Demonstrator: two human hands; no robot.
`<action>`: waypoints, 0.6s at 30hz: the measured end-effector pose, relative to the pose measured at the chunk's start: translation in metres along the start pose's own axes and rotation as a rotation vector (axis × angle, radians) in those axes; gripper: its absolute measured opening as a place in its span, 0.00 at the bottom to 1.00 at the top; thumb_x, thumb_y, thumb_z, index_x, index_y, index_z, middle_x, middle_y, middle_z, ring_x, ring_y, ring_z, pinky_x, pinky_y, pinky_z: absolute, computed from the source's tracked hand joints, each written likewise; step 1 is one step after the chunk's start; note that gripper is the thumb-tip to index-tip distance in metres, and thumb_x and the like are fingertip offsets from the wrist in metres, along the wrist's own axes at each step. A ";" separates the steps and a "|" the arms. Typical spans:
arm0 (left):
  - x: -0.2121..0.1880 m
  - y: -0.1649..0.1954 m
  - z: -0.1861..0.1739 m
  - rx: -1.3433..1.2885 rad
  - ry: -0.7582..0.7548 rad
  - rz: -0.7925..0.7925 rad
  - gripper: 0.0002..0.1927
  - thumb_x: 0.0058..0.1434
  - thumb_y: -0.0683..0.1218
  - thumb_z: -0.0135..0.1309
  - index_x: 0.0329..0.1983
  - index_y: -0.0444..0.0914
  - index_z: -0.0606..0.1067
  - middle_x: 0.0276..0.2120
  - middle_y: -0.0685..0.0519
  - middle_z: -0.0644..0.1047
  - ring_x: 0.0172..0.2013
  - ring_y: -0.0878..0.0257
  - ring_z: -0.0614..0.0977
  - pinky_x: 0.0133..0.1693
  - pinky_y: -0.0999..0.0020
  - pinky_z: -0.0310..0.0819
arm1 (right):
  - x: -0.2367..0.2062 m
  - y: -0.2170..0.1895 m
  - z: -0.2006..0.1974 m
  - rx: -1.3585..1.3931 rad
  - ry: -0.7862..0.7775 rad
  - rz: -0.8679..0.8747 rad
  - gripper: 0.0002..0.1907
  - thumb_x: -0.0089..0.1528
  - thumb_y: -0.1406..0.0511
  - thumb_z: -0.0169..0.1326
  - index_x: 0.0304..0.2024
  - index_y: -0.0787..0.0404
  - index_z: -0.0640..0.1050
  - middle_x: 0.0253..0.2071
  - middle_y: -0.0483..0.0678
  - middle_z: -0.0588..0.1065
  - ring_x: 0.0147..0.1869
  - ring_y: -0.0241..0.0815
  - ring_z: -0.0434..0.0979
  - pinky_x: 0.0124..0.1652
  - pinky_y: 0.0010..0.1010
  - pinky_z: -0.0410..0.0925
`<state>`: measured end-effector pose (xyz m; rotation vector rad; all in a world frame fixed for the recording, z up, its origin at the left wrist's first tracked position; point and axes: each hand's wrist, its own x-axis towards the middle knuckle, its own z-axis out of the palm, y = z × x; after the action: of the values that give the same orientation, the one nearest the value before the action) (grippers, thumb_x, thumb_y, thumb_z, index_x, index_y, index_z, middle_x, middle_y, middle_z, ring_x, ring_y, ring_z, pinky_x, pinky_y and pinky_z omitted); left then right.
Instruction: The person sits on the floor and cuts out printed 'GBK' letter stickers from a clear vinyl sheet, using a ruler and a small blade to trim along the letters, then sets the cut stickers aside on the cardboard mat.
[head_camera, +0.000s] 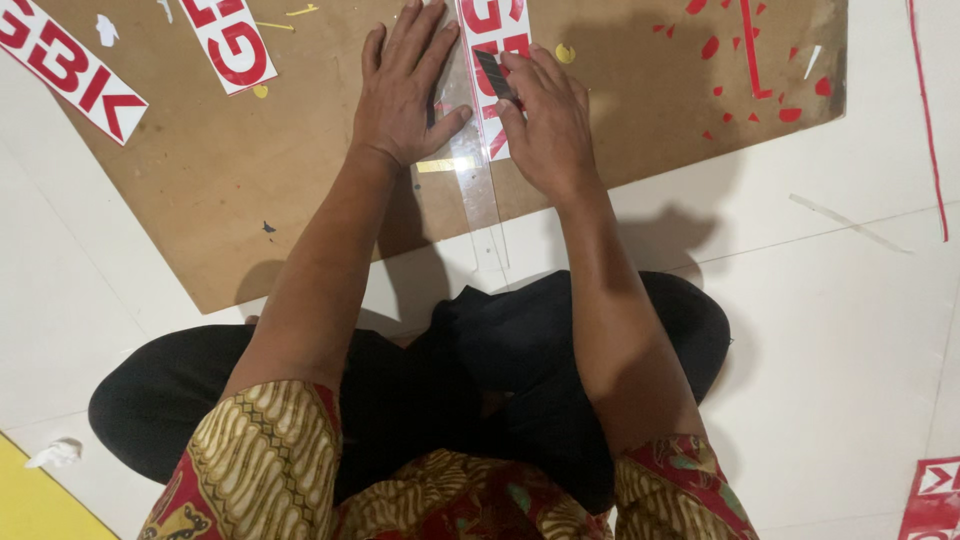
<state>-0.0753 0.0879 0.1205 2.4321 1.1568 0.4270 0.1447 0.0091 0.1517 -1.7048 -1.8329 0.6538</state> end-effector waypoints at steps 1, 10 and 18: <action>0.000 0.000 0.000 -0.002 0.002 0.006 0.47 0.61 0.62 0.61 0.79 0.41 0.61 0.78 0.46 0.57 0.78 0.48 0.53 0.73 0.40 0.39 | 0.000 0.000 0.000 -0.001 -0.003 0.004 0.22 0.69 0.66 0.54 0.65 0.63 0.70 0.58 0.50 0.75 0.77 0.52 0.61 0.67 0.50 0.55; 0.002 0.003 -0.005 -0.016 -0.031 -0.003 0.46 0.59 0.60 0.61 0.78 0.42 0.61 0.78 0.45 0.57 0.77 0.48 0.54 0.72 0.40 0.38 | -0.001 0.000 0.000 0.004 0.020 -0.021 0.22 0.69 0.66 0.55 0.66 0.63 0.70 0.60 0.50 0.76 0.77 0.52 0.61 0.67 0.50 0.55; 0.002 0.002 -0.004 -0.038 -0.020 -0.002 0.46 0.59 0.60 0.62 0.78 0.42 0.61 0.77 0.45 0.58 0.77 0.48 0.55 0.71 0.39 0.39 | -0.001 0.003 0.002 0.004 0.018 -0.008 0.23 0.69 0.66 0.55 0.66 0.63 0.70 0.59 0.51 0.76 0.77 0.52 0.61 0.68 0.51 0.55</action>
<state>-0.0743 0.0896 0.1252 2.3975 1.1327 0.4192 0.1451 0.0079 0.1483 -1.6946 -1.8239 0.6362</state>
